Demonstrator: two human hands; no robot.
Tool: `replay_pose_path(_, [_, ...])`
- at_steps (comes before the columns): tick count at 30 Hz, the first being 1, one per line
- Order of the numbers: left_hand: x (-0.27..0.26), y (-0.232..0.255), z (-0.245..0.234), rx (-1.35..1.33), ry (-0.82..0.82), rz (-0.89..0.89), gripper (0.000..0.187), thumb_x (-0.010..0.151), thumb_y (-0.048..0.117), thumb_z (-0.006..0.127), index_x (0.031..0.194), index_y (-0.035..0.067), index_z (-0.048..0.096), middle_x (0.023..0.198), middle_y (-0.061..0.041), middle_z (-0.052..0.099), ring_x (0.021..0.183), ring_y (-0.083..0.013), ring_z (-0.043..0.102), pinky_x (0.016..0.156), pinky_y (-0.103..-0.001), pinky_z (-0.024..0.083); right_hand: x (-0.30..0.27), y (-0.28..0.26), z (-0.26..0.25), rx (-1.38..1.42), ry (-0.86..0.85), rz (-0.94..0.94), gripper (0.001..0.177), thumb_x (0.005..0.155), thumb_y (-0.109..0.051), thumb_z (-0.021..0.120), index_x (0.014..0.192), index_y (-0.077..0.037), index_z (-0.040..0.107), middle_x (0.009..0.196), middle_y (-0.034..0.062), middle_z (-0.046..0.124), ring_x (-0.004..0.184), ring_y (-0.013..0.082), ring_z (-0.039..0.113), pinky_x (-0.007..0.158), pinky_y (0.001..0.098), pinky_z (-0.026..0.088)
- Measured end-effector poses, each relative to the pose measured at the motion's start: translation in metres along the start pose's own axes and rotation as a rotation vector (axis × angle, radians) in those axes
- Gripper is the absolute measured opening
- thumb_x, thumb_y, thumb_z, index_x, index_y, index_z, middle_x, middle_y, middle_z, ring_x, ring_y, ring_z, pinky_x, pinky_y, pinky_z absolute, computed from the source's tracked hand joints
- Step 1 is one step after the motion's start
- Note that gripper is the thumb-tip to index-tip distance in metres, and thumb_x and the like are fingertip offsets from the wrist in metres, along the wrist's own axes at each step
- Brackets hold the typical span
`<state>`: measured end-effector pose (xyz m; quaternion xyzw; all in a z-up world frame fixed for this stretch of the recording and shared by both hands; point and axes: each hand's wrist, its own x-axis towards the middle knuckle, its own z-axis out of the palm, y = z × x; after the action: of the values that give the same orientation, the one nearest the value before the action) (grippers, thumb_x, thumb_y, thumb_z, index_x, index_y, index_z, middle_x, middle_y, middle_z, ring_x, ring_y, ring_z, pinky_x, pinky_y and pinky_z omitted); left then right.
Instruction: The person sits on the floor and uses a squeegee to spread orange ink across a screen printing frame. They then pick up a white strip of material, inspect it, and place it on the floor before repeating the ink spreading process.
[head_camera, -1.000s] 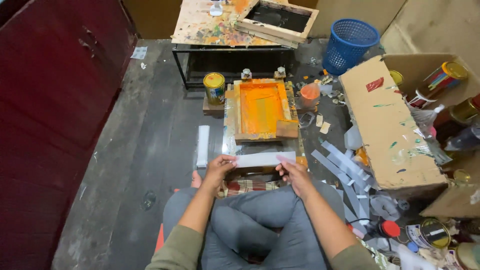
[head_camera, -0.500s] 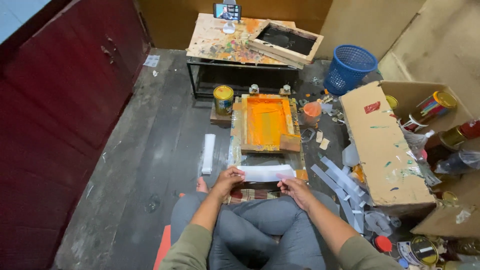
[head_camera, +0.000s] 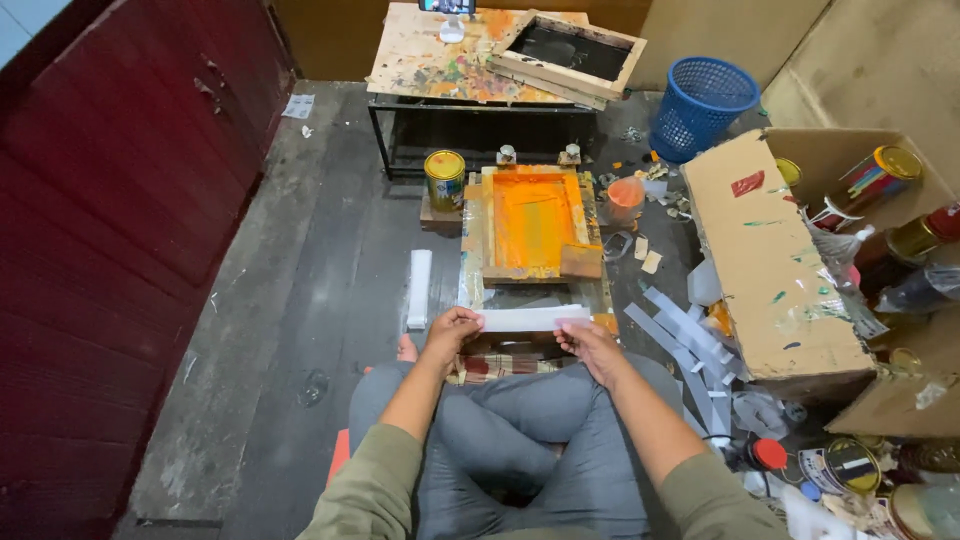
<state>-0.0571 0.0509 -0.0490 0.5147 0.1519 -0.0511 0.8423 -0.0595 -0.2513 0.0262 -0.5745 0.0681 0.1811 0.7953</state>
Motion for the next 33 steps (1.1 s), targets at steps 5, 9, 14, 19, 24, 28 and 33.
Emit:
replay_pose_path(5, [-0.012,0.010,0.006,-0.029,-0.003,0.029,0.027,0.081,0.001,0.083,0.098,0.005,0.062,0.077,-0.003,0.061,0.073,-0.0183,0.073,0.073,-0.027,0.064,0.002,0.003,-0.005,0.021,-0.010,-0.061,0.016,0.090,-0.012,0.074,0.104,-0.004,0.072,0.094,0.0140,0.077,0.086,0.0216,0.076,0.082,0.0319,0.061])
replay_pose_path(9, [-0.021,0.019,0.011,-0.023,-0.030,0.032,0.032,0.081,0.002,0.084,0.095,0.008,0.056,0.075,0.000,0.060,0.072,-0.0183,0.073,0.072,-0.026,0.063,-0.007,0.003,0.006,0.013,-0.023,-0.089,0.020,0.089,-0.007,0.075,0.107,-0.001,0.070,0.094,0.0189,0.076,0.086,0.0281,0.076,0.084,0.0385,0.061])
replay_pose_path(14, [-0.017,0.016,0.013,-0.026,-0.046,0.040,0.035,0.080,0.001,0.084,0.094,0.009,0.053,0.076,0.000,0.060,0.073,-0.0182,0.072,0.072,-0.026,0.062,-0.023,0.003,0.048,0.232,-0.052,-0.081,0.013,0.093,-0.013,0.071,0.104,-0.007,0.069,0.089,0.0179,0.077,0.083,0.0279,0.077,0.085,0.0408,0.062])
replay_pose_path(19, [-0.011,0.010,0.004,-0.056,-0.016,0.055,0.036,0.079,-0.001,0.085,0.092,0.010,0.053,0.071,-0.001,0.061,0.068,-0.0203,0.074,0.069,-0.027,0.062,0.022,0.065,0.041,0.442,-0.178,-0.092,0.055,0.097,-0.032,0.064,0.148,-0.014,0.053,0.095,0.0089,0.078,0.087,0.0188,0.075,0.090,0.0357,0.059])
replay_pose_path(24, [-0.013,0.018,0.007,-0.117,-0.008,0.037,0.037,0.079,-0.001,0.085,0.092,0.011,0.052,0.069,0.000,0.056,0.069,-0.0205,0.074,0.070,-0.027,0.062,0.015,0.054,0.053,0.426,-0.199,-0.130,0.033,0.101,-0.027,0.060,0.128,-0.012,0.071,0.096,0.0115,0.079,0.088,0.0230,0.075,0.088,0.0371,0.059])
replay_pose_path(28, [-0.015,0.023,0.013,-0.127,-0.014,0.028,0.039,0.079,-0.001,0.085,0.093,0.012,0.051,0.071,0.001,0.057,0.072,-0.0206,0.074,0.073,-0.028,0.062,0.031,0.066,0.045,0.357,-0.231,-0.118,0.049,0.101,-0.028,0.058,0.145,-0.006,0.057,0.095,0.0126,0.078,0.086,0.0206,0.075,0.088,0.0365,0.059])
replay_pose_path(33, [-0.023,0.031,0.023,0.040,-0.113,0.007,0.040,0.078,0.000,0.087,0.099,0.012,0.055,0.076,-0.002,0.066,0.073,-0.0167,0.073,0.072,-0.028,0.060,0.037,0.084,0.042,0.021,-0.123,-0.154,0.050,0.098,-0.024,0.065,0.145,-0.008,0.059,0.087,0.0158,0.074,0.079,0.0222,0.071,0.084,0.0364,0.058])
